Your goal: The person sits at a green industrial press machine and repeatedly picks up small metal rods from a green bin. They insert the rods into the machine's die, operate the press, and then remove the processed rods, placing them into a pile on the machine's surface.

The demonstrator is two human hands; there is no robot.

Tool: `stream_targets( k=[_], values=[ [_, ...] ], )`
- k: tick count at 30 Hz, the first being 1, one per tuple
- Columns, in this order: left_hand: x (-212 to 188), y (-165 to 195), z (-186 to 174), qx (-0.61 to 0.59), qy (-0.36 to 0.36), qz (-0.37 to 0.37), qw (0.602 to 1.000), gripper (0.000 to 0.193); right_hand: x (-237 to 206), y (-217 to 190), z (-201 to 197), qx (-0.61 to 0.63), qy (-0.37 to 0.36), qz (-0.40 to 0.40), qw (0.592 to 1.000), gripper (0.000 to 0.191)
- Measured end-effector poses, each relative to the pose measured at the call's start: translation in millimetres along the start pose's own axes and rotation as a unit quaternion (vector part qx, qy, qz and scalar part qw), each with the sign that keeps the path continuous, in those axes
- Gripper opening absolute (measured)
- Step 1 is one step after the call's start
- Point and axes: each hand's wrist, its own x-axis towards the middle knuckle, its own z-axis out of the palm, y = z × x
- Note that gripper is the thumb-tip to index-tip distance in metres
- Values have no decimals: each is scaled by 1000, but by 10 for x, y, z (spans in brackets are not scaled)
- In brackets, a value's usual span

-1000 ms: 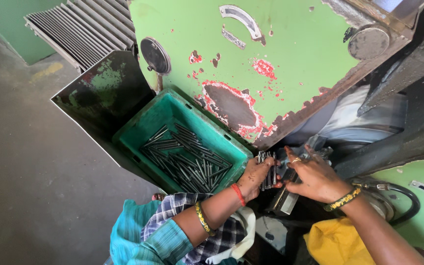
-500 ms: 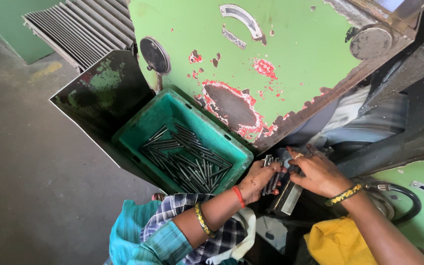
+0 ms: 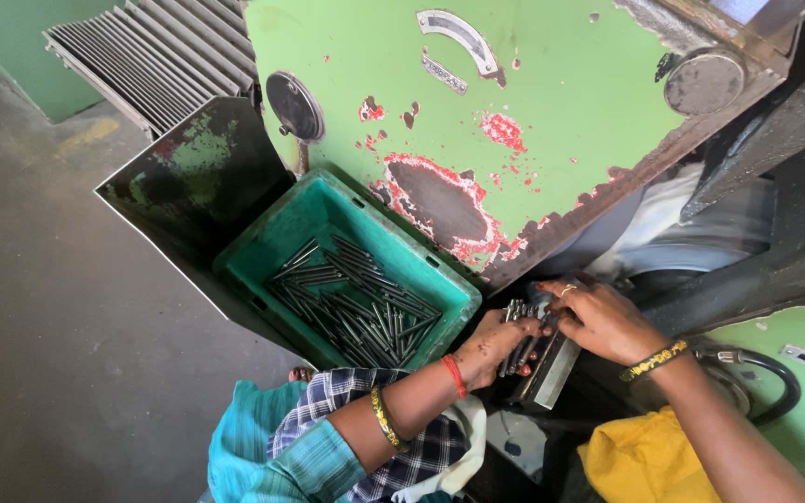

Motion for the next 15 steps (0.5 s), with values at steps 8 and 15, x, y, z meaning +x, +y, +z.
stream_targets(
  k=[8,15],
  values=[
    [-69,60,20,19,-9,4,1000,21,14,-5,-18,15,21,-7,1000,53],
    [-31,0,-10,-13,-73,42,996,22,6,-2,11,-4,47,-10,999,51]
  ],
)
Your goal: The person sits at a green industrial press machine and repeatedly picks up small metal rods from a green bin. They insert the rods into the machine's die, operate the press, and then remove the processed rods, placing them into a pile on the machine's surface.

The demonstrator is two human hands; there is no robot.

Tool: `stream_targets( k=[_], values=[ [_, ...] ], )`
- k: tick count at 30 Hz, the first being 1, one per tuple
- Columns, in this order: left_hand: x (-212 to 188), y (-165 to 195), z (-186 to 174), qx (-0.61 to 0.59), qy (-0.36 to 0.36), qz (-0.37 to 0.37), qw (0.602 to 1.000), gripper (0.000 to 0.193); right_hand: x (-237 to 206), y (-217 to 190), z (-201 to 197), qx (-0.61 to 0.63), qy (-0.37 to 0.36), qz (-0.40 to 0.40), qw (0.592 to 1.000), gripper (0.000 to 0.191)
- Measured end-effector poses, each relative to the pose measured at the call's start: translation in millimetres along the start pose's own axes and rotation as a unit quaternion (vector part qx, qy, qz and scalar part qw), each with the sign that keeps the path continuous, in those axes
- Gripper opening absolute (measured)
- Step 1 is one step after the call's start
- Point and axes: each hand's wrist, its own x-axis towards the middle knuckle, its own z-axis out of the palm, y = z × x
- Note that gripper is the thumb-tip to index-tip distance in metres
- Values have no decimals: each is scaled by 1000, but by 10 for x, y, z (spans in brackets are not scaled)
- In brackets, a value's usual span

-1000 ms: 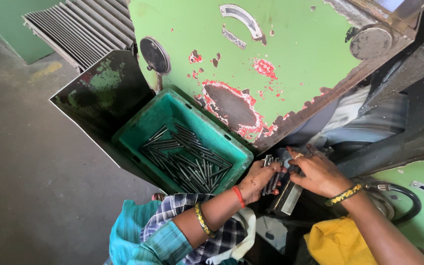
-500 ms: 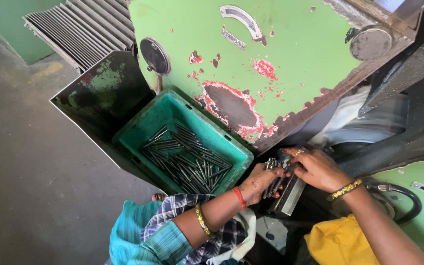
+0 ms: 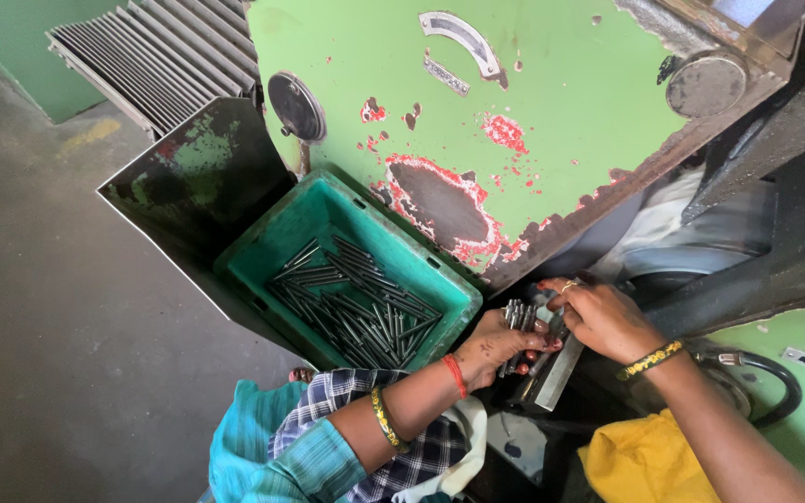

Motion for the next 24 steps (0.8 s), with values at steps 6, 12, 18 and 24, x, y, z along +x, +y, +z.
stream_targets(
  k=[6,12,18,24],
  values=[
    [71,-83,-45,26,48,-27,998,19,-26,-160,-117,-34,-54,5,998,62],
    [179,-231,-84,38,82,-13,996,10,-224,-679,-214,-91,-121,-50,987,128],
    [253,-259,-161,-51,92,6,994,8,-167,-746,-216,-208,-198,49,957,119],
    [279,-240,-161,-175,113,-10,978,5,-149,-482,-144,-180,-159,29,970,110]
  ],
)
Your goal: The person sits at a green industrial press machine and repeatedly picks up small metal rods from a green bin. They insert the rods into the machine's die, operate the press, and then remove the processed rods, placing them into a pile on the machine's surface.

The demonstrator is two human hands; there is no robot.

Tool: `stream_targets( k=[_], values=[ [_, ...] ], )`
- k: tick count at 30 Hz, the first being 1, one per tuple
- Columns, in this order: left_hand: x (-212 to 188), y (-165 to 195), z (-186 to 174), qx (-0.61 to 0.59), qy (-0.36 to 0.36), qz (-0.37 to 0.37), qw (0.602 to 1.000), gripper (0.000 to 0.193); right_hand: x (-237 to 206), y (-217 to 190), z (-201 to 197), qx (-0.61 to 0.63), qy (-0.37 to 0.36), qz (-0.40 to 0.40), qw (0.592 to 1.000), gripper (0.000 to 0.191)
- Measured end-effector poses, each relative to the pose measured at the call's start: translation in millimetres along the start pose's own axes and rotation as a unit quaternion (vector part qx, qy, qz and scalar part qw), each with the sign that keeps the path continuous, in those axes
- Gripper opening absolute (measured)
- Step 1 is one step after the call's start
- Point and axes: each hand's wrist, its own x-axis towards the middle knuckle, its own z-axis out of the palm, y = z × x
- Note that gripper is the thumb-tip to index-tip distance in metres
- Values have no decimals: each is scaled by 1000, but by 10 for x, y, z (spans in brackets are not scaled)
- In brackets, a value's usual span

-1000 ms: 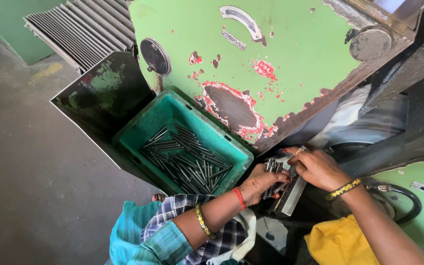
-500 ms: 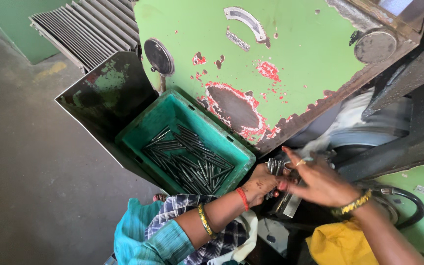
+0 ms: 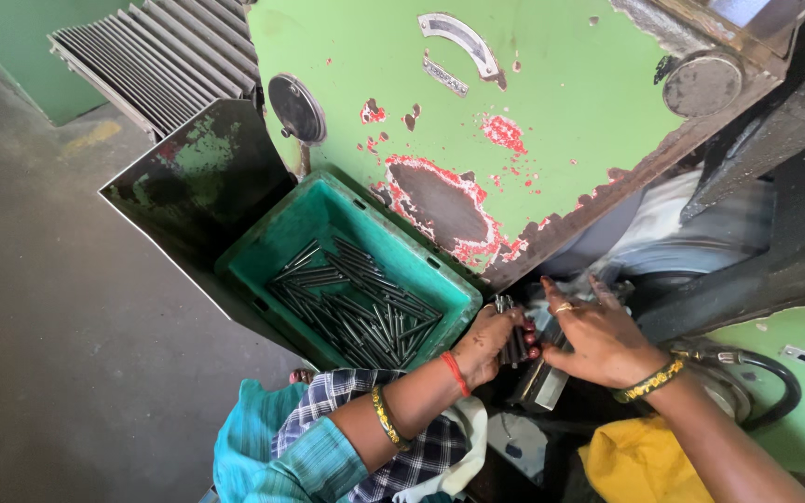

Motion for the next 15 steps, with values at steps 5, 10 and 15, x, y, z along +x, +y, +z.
stream_targets(
  k=[5,10,15],
  values=[
    [-38,53,11,-13,-51,30,998,6,54,113,92,-3,2,5,1000,102],
    [-108,101,65,26,-41,29,998,9,110,208,202,-24,74,-39,996,93],
    [-122,97,87,67,-8,44,997,15,136,272,252,12,91,-61,994,87]
  ],
)
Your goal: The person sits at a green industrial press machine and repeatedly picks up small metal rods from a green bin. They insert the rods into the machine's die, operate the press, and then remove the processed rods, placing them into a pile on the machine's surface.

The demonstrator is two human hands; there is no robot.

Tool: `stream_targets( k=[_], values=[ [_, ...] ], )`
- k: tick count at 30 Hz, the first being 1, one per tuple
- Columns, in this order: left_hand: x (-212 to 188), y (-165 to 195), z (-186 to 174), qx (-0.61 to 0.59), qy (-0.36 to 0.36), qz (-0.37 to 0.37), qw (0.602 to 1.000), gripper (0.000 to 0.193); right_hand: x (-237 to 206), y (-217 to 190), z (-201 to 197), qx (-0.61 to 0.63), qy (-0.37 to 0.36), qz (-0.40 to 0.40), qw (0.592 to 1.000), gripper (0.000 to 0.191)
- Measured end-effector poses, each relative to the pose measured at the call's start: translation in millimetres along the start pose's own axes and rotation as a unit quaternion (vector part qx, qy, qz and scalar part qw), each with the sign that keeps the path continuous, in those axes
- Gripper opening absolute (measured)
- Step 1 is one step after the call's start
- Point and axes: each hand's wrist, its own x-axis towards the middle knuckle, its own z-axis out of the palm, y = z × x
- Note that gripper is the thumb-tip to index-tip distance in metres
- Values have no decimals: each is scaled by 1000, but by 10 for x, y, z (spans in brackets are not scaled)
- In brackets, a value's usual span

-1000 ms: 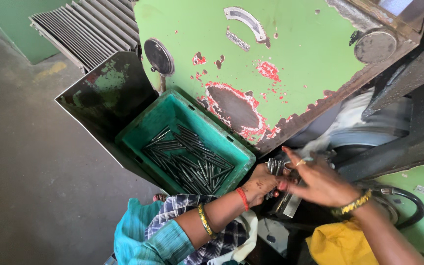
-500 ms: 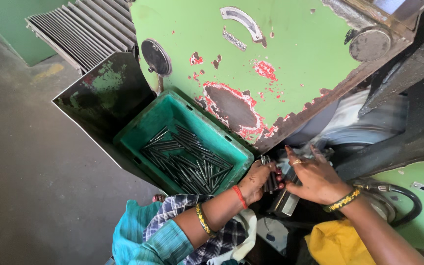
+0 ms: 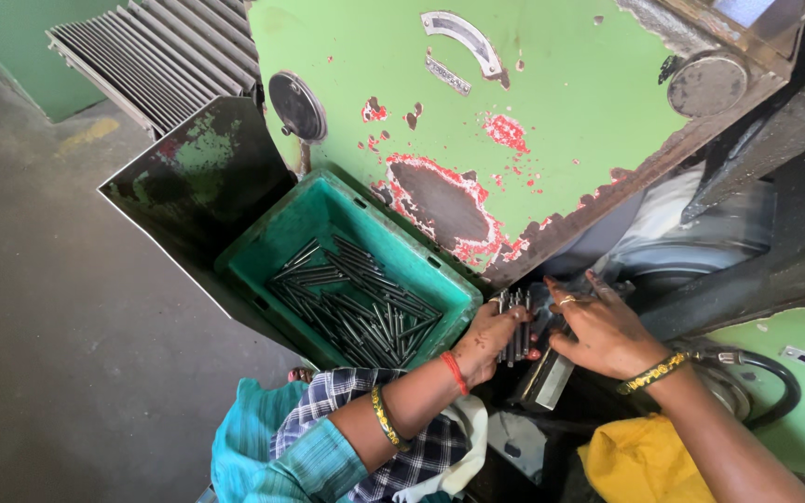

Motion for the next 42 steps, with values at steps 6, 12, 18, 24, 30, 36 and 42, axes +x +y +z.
stream_targets(
  k=[6,12,18,24,30,36,42],
  values=[
    [-25,-17,-8,58,-32,-33,997,24,15,15,-17,2,-14,28,1000,81],
    [-88,30,32,76,-21,-54,995,22,32,50,1,-31,44,21,998,70],
    [-145,59,60,117,-22,-70,990,22,49,42,-14,42,18,68,997,60],
    [-202,87,64,143,-42,-47,988,17,52,48,20,74,56,77,993,55],
    [-250,148,86,168,-61,-52,983,21,72,94,54,102,67,67,990,54],
    [-207,145,74,132,-84,-48,986,14,47,-10,-141,102,15,44,994,74],
    [-163,48,34,133,-68,-3,989,20,-111,-423,-348,54,-55,20,997,133]
  ],
)
